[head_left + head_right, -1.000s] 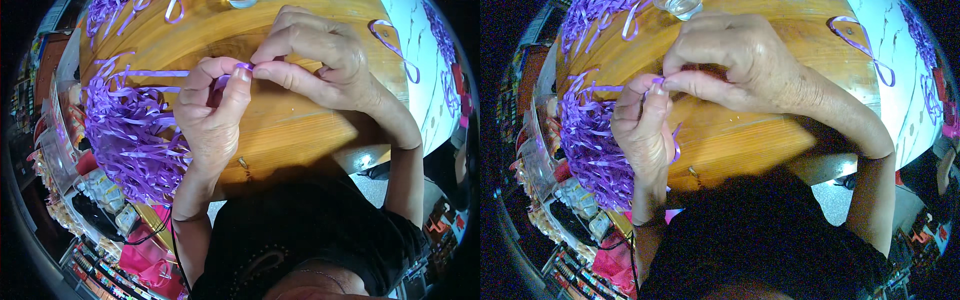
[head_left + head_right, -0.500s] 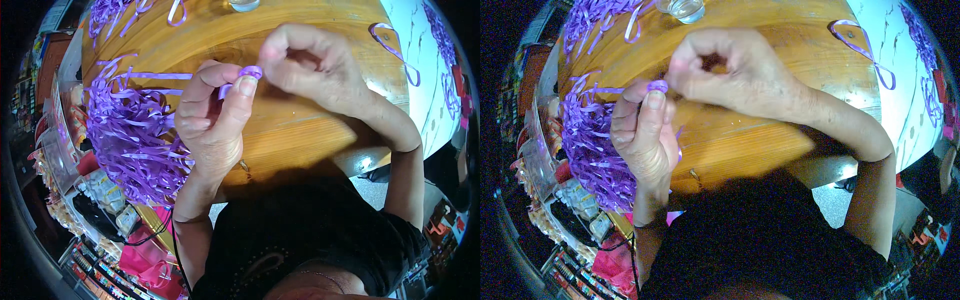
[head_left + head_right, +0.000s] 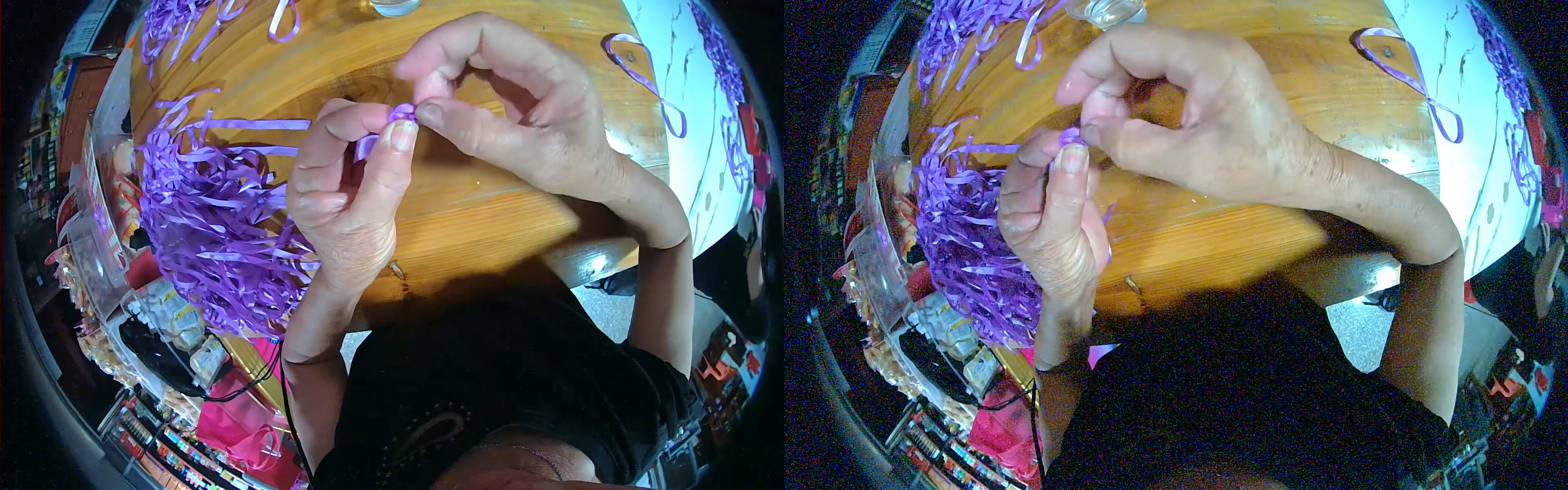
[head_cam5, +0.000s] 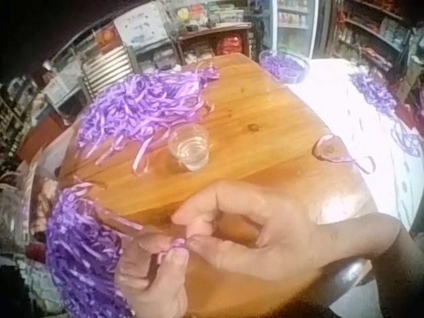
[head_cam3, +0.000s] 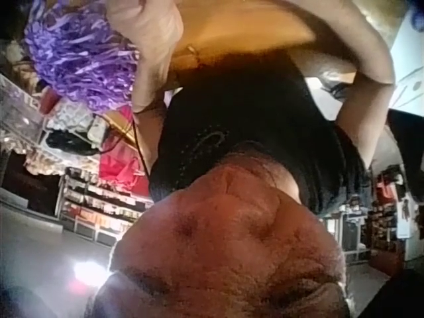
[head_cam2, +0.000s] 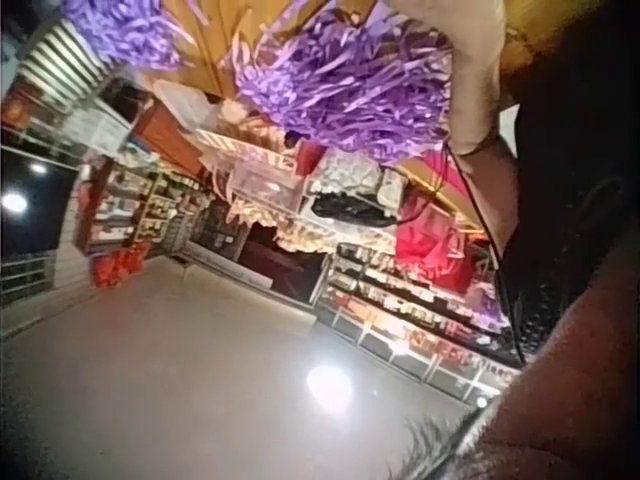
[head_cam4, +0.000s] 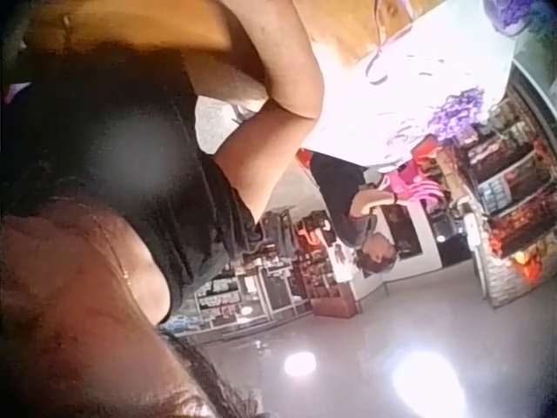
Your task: Tying knots in individual purple plastic ribbons to create a pom-pom.
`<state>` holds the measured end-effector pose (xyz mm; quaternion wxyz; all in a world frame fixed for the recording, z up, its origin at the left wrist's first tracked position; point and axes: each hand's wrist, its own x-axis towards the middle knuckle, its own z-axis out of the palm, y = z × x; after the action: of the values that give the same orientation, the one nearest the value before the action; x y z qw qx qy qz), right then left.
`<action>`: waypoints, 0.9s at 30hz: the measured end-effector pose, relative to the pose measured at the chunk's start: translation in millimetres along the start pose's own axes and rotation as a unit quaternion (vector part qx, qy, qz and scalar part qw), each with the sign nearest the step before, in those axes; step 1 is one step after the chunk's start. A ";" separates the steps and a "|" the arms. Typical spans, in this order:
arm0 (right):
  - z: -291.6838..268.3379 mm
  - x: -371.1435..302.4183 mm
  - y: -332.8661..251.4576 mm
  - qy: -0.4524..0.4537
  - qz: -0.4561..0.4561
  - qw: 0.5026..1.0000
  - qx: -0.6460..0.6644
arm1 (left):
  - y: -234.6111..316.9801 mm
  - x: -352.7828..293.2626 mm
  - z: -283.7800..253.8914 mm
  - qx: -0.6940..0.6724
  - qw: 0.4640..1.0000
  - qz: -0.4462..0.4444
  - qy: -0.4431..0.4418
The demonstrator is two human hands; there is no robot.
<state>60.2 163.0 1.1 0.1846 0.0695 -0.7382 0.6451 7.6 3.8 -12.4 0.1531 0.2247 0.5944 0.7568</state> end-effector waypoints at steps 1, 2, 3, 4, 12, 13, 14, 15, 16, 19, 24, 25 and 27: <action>1.1 0.8 0.7 0.016 0.020 0.999 0.044 | 0.3 -0.6 0.5 0.001 1.000 0.000 0.000; -0.4 0.5 -1.8 0.016 0.020 0.999 0.044 | 0.3 -1.1 0.9 -0.004 1.000 -0.001 0.000; -2.8 0.5 -6.5 -0.011 0.087 0.992 0.086 | 0.1 -1.4 1.1 -0.008 1.000 -0.002 0.000; -5.0 0.2 -9.5 -0.038 0.152 0.980 0.125 | -0.7 -1.3 1.6 -0.009 1.000 -0.002 -0.002; -4.8 -1.2 -6.2 -0.022 0.215 0.944 0.247 | -5.1 2.7 -4.0 -0.225 0.970 -0.064 -0.072; -5.0 -1.0 -8.6 -0.024 0.200 0.959 0.199 | -5.5 2.7 -4.6 -0.226 0.969 -0.063 -0.073; -4.8 -1.5 -9.7 -0.025 0.199 0.959 0.198 | -5.6 2.3 -5.4 -0.226 0.969 -0.074 -0.064; -4.7 -2.1 -10.7 -0.032 0.114 0.988 0.095 | -5.6 2.0 -6.2 -0.227 0.969 -0.085 -0.054; -4.9 -1.9 -11.0 -0.038 0.025 0.999 -0.008 | -5.2 2.3 -6.9 -0.226 0.969 -0.083 -0.054; -6.3 1.0 -5.5 -0.052 -0.081 0.991 -0.088 | -3.4 2.2 -8.5 -0.257 0.959 -0.103 -0.052; -10.5 5.5 -13.1 -0.082 -0.139 0.977 -0.139 | 0.2 -0.3 -7.1 -0.271 0.957 -0.094 -0.049; -10.6 6.6 -13.9 -0.090 -0.157 0.973 -0.144 | 0.0 -0.3 -8.0 -0.270 0.957 -0.093 -0.049; -11.6 8.2 -11.8 -0.090 -0.165 0.972 -0.143 | -1.3 -0.6 -9.9 -0.260 0.959 -0.097 -0.052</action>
<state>58.8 173.5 16.1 0.2295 0.2207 -0.8145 0.4849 3.0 -4.4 -15.7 0.3099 0.1573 0.3874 0.8539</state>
